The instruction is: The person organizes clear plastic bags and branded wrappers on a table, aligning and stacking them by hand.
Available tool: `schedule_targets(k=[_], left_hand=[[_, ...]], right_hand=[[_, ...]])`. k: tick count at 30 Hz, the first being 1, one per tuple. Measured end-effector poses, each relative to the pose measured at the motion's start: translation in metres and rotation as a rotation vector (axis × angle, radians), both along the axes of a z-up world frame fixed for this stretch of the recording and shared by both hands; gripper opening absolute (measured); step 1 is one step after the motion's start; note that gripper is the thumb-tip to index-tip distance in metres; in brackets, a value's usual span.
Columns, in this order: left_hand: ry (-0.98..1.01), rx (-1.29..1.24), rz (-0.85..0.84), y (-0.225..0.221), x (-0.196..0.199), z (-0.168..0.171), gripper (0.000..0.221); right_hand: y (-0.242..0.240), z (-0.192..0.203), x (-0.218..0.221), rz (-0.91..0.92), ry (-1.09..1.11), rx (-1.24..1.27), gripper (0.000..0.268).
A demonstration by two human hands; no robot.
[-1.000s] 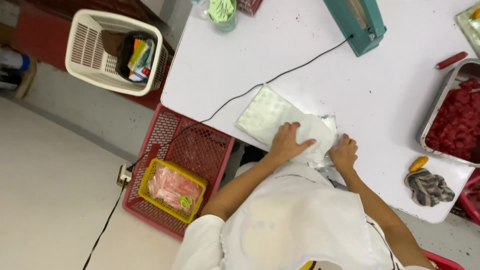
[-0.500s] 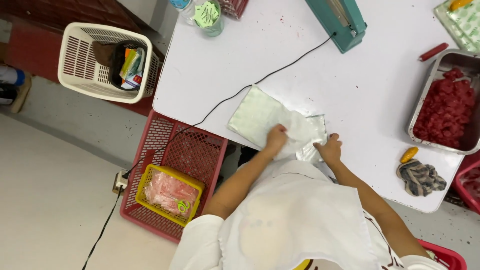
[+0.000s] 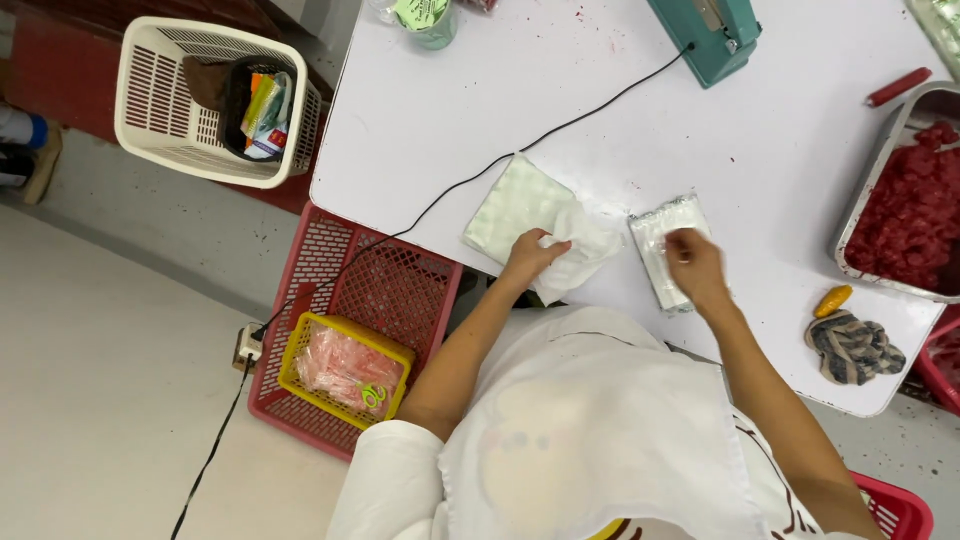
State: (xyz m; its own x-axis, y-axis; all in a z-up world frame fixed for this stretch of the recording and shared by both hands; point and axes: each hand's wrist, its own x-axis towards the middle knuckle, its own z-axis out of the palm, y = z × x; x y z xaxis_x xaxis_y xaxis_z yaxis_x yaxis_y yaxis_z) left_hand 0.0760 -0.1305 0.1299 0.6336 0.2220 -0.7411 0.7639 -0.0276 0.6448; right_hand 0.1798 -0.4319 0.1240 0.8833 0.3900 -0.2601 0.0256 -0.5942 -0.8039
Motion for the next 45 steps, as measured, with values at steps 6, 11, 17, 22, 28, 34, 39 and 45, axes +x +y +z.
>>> schedule_targets(k=[6,11,17,22,28,34,39,45], left_hand=[[-0.158,0.056,0.222,-0.028,0.004,-0.021,0.028],[-0.052,-0.398,0.723,0.013,0.007,-0.085,0.037],[0.02,-0.094,0.073,0.041,0.002,-0.011,0.068],[-0.044,0.392,-0.231,0.044,0.03,-0.029,0.056],[-0.19,0.165,0.045,0.026,0.041,-0.003,0.04],[-0.165,0.075,-0.061,0.052,0.044,0.018,0.062],[-0.083,0.534,-0.435,0.062,0.061,0.003,0.069],[0.029,0.55,-0.43,0.074,0.087,0.031,0.095]], right_hand=[[0.123,0.045,-0.039,0.357,0.114,0.096,0.027],[0.111,-0.109,-0.016,0.41,0.222,-0.357,0.04],[0.143,-0.054,-0.01,-0.219,0.684,0.196,0.054],[0.163,-0.046,-0.024,-0.427,0.521,0.323,0.05],[0.167,-0.1,-0.034,0.469,0.363,-0.247,0.04],[0.173,-0.164,-0.014,0.326,0.374,-0.296,0.044],[0.203,-0.153,0.002,0.217,0.307,-0.235,0.04],[0.217,-0.136,0.004,0.116,0.233,-0.202,0.036]])
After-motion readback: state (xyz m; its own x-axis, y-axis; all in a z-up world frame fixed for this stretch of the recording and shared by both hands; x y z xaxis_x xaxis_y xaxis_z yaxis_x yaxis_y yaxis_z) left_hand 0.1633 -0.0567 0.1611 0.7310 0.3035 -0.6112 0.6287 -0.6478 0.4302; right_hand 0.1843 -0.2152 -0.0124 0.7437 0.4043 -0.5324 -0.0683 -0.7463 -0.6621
